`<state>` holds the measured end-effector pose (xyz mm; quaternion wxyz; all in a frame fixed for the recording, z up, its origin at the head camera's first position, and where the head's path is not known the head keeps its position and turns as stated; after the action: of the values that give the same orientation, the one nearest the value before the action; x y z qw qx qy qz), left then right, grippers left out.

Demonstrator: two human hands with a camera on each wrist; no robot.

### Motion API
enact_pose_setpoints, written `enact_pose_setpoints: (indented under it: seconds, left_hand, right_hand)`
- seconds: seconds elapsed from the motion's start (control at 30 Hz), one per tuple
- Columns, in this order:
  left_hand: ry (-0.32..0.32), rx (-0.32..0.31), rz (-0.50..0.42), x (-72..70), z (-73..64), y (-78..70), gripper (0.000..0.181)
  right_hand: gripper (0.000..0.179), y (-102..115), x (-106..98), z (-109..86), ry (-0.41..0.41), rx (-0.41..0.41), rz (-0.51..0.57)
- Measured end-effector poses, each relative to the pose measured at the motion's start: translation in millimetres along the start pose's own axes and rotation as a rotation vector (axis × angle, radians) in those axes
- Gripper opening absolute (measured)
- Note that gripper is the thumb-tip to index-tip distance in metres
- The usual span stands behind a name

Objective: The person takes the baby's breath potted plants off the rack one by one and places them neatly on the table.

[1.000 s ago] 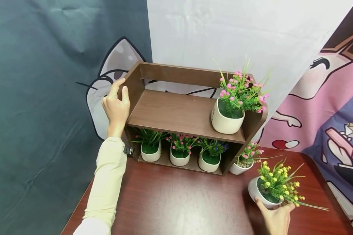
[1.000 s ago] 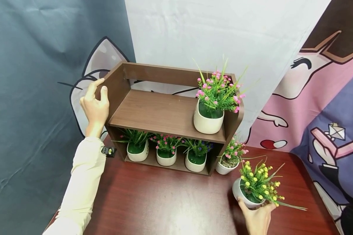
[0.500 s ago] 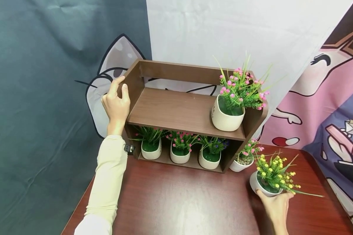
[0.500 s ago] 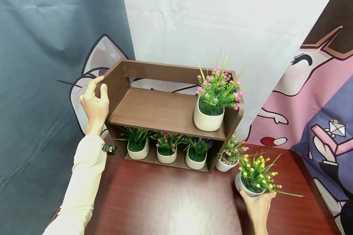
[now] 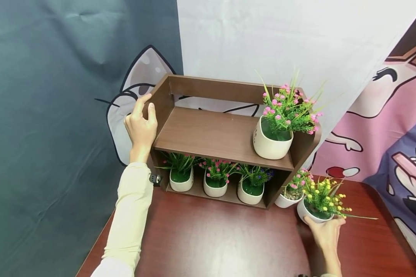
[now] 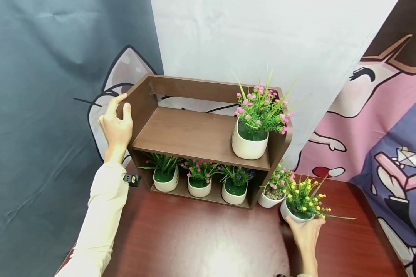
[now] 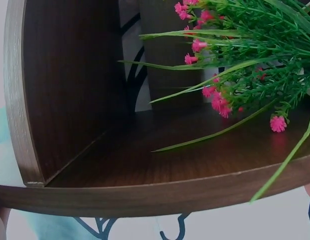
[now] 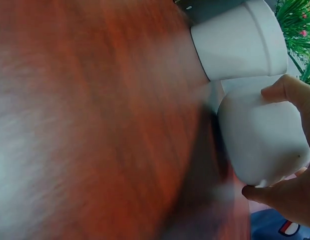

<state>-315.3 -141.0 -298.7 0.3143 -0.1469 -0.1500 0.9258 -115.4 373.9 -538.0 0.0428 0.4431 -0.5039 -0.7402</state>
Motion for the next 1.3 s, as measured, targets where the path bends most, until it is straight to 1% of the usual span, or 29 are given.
enact_pose_setpoints:
  seconds: [0.1,0.2,0.27,0.4,0.47,0.57,0.63,0.7,0.73,0.8,0.9,1.0,1.13,1.2,1.3]
  left_hand:
    - [-0.014,-0.01,-0.006,-0.2,-0.4,-0.2,0.025]
    - [-0.015,-0.01,-0.009,-0.7,-0.2,-1.0,0.025]
    - [-0.007,-0.004,-0.005,-0.4,0.3,-2.1,0.025]
    - [0.01,-0.01,0.005,-1.7,1.2,-1.6,0.025]
    - [0.008,-0.018,0.008,-2.5,1.3,-0.5,0.025]
    - [-0.001,-0.024,0.012,-2.6,2.3,0.4,0.025]
    - [0.011,-0.011,0.015,-1.7,3.9,0.2,0.026]
    - [0.019,0.003,0.015,-0.7,5.0,-1.0,0.026]
    - [0.02,0.01,0.012,-0.5,5.1,-1.6,0.026]
    - [0.017,0.019,0.009,-0.5,4.9,-2.4,0.026]
    - [-0.003,0.019,-0.005,0.3,5.0,-3.8,0.025]
    - [0.007,0.03,0.008,1.1,5.1,-3.3,0.026]
    - [0.01,0.022,0.019,-0.9,3.0,-1.7,0.026]
    - [0.008,0.021,0.016,-1.4,2.8,-1.8,0.025]
    - [0.014,0.02,0.008,-1.9,2.8,-1.8,0.026]
  right_hand:
    - [0.104,3,4,8.6,0.028,0.002,-0.013]
    - [0.113,4,8,15.5,0.06,0.013,-0.021]
    - [0.114,4,10,18.4,0.093,-0.003,-0.051]
    - [0.111,2,14,20.9,0.158,-0.039,-0.129]
    - [0.109,1,16,21.1,0.185,-0.053,-0.159]
    - [0.106,1,18,22.0,0.234,-0.076,-0.159]
    - [0.104,2,18,22.5,0.261,-0.089,-0.148]
    - [0.103,1,18,22.4,0.27,-0.098,-0.14]
    - [0.103,0,17,21.6,0.265,-0.097,-0.143]
    - [0.101,-1,18,19.0,0.229,-0.091,-0.107]
    - [0.097,-3,17,11.2,0.152,-0.059,0.001]
    - [0.097,-3,14,-1.4,0.089,0.022,0.175]
    - [0.099,-4,3,-16.5,0.016,0.135,0.332]
    - [0.096,-14,-2,-19.4,-0.052,0.177,0.381]
    - [0.09,-38,-5,-18.9,-0.13,0.205,0.517]
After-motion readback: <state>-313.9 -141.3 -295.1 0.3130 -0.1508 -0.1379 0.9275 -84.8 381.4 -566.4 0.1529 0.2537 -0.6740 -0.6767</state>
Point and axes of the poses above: each hand's wrist, its own z-axis towards the middle knuckle, its own x-axis out of the palm, y = z × x, the point moved 2 cm from there along z, towards the middle knuckle, and after that the axes turned 5 degrees about x, right-handed, at the moved point
